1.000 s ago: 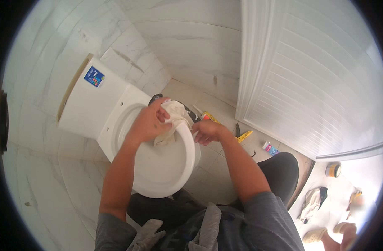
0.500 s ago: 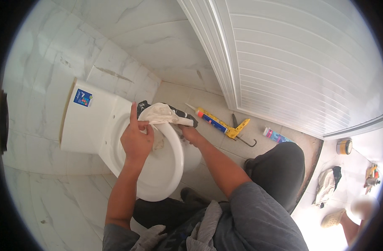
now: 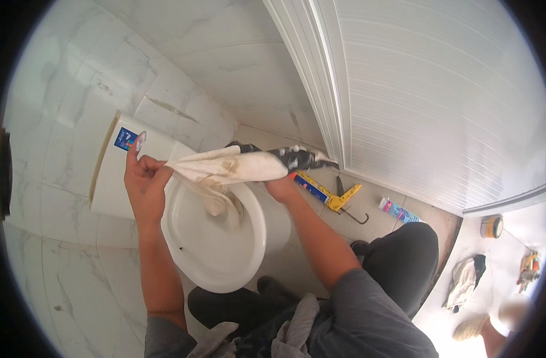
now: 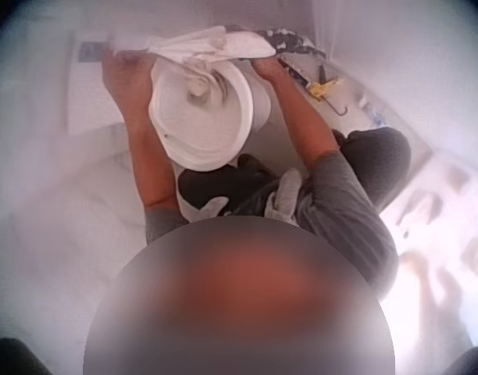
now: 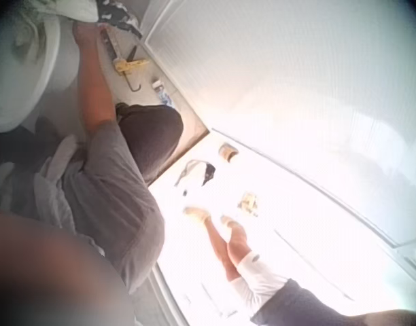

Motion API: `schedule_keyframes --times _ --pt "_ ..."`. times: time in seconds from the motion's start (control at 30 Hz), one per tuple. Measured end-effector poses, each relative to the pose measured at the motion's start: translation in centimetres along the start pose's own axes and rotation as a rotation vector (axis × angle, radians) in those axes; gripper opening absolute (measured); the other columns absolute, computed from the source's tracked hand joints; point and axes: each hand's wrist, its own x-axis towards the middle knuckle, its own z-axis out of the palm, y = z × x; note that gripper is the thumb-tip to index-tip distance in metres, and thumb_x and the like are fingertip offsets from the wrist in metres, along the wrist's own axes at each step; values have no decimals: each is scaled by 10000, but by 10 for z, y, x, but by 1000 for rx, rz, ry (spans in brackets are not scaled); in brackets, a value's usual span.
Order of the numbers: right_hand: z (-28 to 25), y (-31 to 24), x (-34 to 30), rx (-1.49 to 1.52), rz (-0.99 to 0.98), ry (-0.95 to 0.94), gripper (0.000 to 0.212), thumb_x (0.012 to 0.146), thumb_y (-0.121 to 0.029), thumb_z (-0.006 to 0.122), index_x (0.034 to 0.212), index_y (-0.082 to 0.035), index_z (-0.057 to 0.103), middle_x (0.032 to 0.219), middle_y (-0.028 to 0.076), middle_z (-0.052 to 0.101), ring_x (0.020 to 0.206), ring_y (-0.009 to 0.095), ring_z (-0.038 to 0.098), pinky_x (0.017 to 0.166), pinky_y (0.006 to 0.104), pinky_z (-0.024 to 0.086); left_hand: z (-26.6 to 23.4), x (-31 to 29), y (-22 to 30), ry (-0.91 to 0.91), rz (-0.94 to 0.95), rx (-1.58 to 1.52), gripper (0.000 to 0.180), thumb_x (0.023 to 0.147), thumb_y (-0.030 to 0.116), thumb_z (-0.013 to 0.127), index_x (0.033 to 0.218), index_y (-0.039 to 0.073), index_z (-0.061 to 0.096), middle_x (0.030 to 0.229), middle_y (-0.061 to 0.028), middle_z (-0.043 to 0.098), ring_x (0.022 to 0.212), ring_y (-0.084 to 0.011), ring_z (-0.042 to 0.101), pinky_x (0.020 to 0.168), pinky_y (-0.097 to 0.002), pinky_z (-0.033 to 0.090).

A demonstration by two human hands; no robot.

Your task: The person kneels on the floor and applies a cleaning paste to a cloth, then wipes the toilet bowl, seat, and the floor area around the base. The person repeatedly applies more paste and wipes the same areas multiple times.

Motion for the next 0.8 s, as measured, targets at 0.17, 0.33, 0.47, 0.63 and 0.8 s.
schedule_keyframes --times 0.17,0.33,0.47,0.63,0.8 --pt "-2 4 32 436 -75 -138 358 1004 -348 562 1273 -132 657 1271 92 687 1201 263 638 1079 500 469 -44 -13 -15 -252 -65 34 844 720 -26 653 1516 -12 375 717 -9 558 692 -78 538 740 -243 472" --pt "13 8 50 394 128 -342 346 968 -392 598 1187 -148 707 1241 82 706 1177 291 652 1078 512 470 -70 -29 -57 -342 -204 36 879 722 -36 639 1548 8 342 710 -10 548 685 -93 534 756 -243 467" --pt "33 7 63 343 174 -446 451 962 -416 601 1282 -102 654 1303 124 669 1216 311 626 1080 508 465 -76 -15 -91 -177 -254 15 876 736 -39 641 1555 14 335 738 -14 552 714 -110 550 739 -256 471" --pt "41 -7 63 183 186 -574 541 967 -419 606 1382 -74 572 1412 142 591 1287 308 575 1113 510 442 -88 1 -104 -140 -321 -290 835 776 -48 614 1558 20 329 750 -27 578 713 -138 581 758 -277 492" --pt "53 12 67 -60 225 -269 505 1027 -331 542 1457 -71 489 1483 127 527 1358 284 515 1176 474 378 -65 -12 -102 -82 -9 243 794 841 22 617 1571 21 304 1291 -165 560 1173 -270 549 1025 -389 434"
